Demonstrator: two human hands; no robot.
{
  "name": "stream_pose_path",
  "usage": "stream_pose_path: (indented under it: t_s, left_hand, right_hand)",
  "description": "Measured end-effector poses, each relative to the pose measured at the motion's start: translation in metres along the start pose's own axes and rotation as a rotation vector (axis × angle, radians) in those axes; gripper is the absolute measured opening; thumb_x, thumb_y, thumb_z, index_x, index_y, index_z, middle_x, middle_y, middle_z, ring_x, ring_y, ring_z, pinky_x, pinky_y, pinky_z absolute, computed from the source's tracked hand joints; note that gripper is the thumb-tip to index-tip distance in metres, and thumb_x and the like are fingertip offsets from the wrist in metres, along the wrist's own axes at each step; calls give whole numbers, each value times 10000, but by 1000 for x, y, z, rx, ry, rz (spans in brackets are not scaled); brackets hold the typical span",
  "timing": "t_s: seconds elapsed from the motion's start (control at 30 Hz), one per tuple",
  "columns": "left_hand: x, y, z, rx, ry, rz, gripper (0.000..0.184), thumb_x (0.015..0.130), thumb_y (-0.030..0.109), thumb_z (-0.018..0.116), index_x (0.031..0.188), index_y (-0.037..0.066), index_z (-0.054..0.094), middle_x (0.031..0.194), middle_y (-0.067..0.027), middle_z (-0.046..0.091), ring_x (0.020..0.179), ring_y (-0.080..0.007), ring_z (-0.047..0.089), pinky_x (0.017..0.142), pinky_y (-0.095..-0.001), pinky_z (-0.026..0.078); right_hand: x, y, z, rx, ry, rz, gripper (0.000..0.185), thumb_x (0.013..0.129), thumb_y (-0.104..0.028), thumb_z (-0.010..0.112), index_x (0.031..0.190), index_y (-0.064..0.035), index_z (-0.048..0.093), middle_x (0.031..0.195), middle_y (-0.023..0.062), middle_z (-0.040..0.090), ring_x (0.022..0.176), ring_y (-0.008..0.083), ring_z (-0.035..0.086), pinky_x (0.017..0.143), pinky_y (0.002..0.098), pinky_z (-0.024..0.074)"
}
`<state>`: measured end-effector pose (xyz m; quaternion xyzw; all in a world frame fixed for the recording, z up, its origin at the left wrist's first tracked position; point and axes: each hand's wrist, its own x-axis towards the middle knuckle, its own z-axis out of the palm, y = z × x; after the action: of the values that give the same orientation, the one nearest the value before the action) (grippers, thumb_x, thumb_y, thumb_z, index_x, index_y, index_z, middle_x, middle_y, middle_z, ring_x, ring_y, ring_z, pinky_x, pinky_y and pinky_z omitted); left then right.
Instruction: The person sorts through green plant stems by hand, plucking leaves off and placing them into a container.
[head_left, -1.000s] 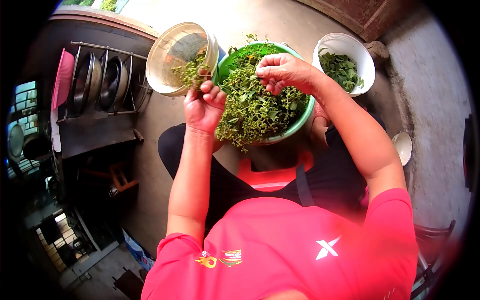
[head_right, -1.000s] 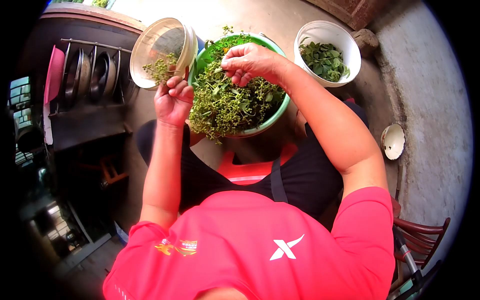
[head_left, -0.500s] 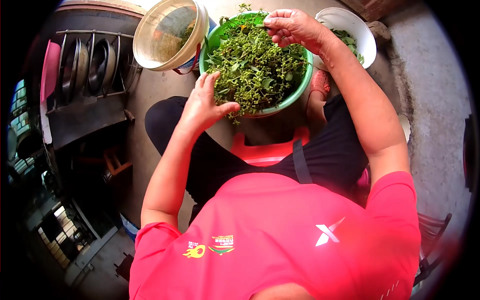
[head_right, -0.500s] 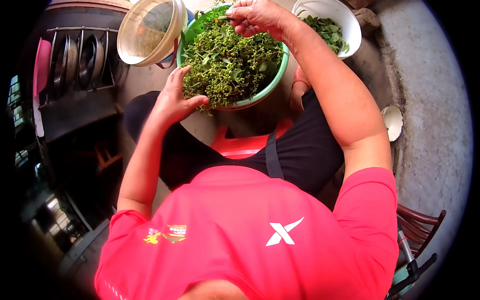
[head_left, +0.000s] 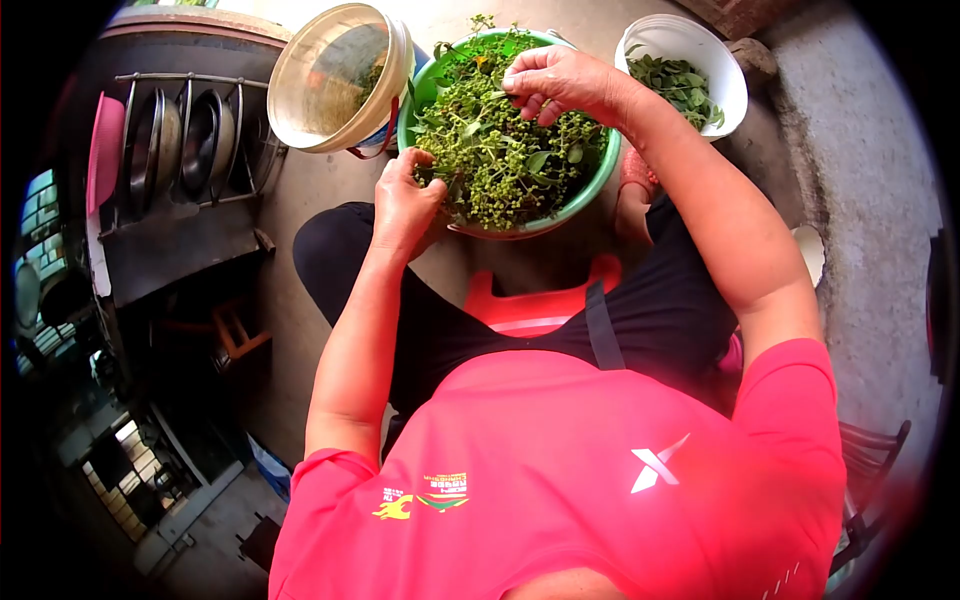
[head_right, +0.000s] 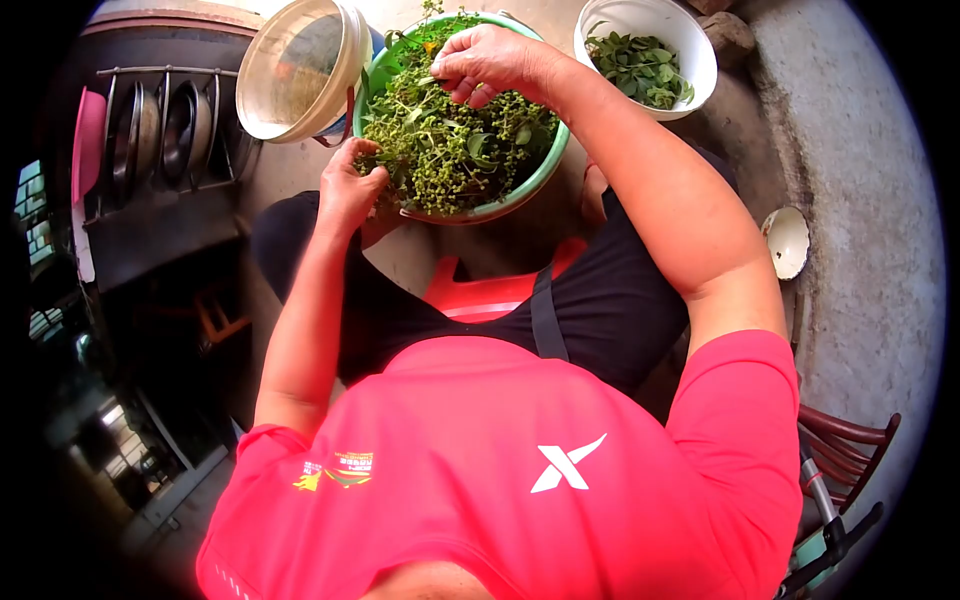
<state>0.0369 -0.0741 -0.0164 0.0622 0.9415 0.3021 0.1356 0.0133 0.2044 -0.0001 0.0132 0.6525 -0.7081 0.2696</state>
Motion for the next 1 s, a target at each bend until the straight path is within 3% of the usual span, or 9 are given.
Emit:
stream_pose_path:
  t_s: [0.13,0.37,0.47,0.57,0.6,0.73,0.87,1.0]
  left_hand:
    - [18,13,-9,46,26,129,280,679,159,648,943,69,619,830,-152,585,729,-284,593,709,-357,486]
    - [38,18,-20,308,-36,349,332,693,166,693,1008,87,621,983,-169,580,917,-334,587,808,-389,477]
    - [30,27,-27,459,-238,291,454,707,290,740,1069,66,583,1039,-169,581,957,-337,581,833,-402,474]
    - [27,59,-43,556,-290,292,454,697,351,748,1008,60,592,1025,-160,588,956,-328,583,817,-412,472]
    - [31,61,-42,588,-197,386,461,687,404,751,968,74,592,1014,-148,595,951,-320,584,792,-415,471]
    - [57,81,-3,381,70,562,195,763,236,685,848,81,601,885,-99,603,846,-296,586,740,-422,466]
    - [67,90,46,658,-60,442,416,681,339,738,1003,120,591,1005,-108,605,975,-287,579,805,-426,460]
    - [80,79,52,522,-101,397,316,683,208,673,971,98,604,915,-133,620,891,-323,603,773,-417,485]
  right_hand:
    - [-2,-1,3,43,-30,10,197,884,-261,584,962,-81,562,862,26,625,736,94,634,619,226,508]
    - [-2,1,-5,101,35,-24,158,890,-177,545,1001,-65,551,876,42,628,711,87,621,612,232,521]
    - [-3,-5,-14,132,123,-50,174,880,-111,501,1038,-64,558,878,33,627,689,76,600,613,231,518]
    - [-8,-14,-24,160,222,-85,169,886,-101,488,1027,-73,577,879,24,627,686,68,594,622,225,515]
    - [-8,-14,-28,177,237,-102,181,890,-89,478,1038,-69,581,880,25,629,684,70,592,622,224,514]
    - [-6,-15,-36,198,294,-112,185,891,-82,473,1040,-49,579,886,30,632,682,72,590,618,226,516]
    - [-5,-10,-34,203,313,-80,178,884,-95,497,1036,-63,582,861,31,643,667,72,608,595,219,522]
    - [-7,-11,-29,197,317,-75,175,882,-103,504,1034,-65,584,867,34,643,676,75,614,594,219,523]
